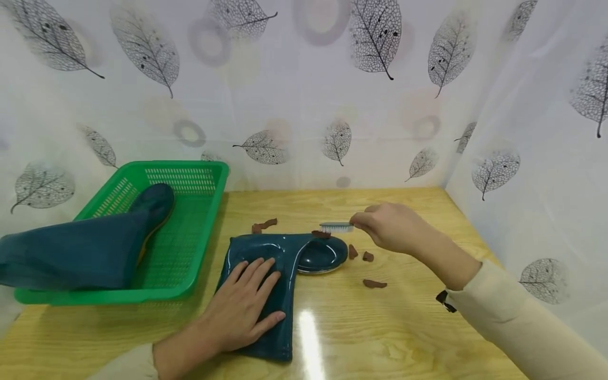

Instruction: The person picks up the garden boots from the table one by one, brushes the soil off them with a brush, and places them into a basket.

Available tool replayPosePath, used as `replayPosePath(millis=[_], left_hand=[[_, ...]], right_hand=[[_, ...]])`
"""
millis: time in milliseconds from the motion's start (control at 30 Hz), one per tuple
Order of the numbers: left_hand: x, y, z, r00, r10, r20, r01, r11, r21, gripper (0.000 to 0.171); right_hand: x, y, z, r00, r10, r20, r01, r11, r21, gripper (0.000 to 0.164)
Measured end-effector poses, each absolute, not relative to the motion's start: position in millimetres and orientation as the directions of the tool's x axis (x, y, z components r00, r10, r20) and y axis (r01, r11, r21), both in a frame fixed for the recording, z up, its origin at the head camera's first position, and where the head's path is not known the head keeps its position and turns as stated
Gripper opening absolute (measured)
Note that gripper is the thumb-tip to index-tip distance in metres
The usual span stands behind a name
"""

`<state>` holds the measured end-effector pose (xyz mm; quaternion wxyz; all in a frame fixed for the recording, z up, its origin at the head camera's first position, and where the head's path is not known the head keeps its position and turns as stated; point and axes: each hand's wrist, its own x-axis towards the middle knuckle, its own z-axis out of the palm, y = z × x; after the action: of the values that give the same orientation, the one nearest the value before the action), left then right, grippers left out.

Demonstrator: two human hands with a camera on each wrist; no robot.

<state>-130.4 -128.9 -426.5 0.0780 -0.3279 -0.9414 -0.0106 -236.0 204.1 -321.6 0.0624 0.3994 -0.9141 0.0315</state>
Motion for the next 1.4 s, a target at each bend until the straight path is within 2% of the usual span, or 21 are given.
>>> replayPosePath(millis=[200,500,767,867,1133,1400], left_hand=[[-130,-127,-425,-0.775,0.622,0.113,0.623,0.782,-0.031,0.076],[-130,-127,-424,-0.782,0.615,0.103,0.616,0.788,-0.026,0.076],[-130,-127,-424,-0.784,0.613,0.1,0.613,0.789,-0.028,0.076],[-130,-127,-425,-0.783,0.614,0.104,0.615,0.788,-0.028,0.076],[-130,-128,-425,-0.78,0.616,0.111,0.616,0.787,-0.034,0.075],[-129,-129,-425,-0.782,0.614,0.106,0.615,0.788,-0.028,0.076]], right_hand=[[-234,205,-330,-0.657,-0.738,0.153,-0.744,0.667,0.023,0.014],[-236,206,-339,-0.612,-0.768,0.188,-0.769,0.633,0.084,0.012],[-234,212,-338,-0.599,-0.779,0.183,-0.77,0.624,0.136,0.01],[-233,215,-333,-0.618,-0.77,0.158,-0.754,0.638,0.157,0.01],[-235,224,-322,-0.722,-0.689,0.056,-0.672,0.719,0.179,0.013],[-238,227,-321,-0.771,-0.634,0.055,-0.614,0.764,0.199,0.009]])
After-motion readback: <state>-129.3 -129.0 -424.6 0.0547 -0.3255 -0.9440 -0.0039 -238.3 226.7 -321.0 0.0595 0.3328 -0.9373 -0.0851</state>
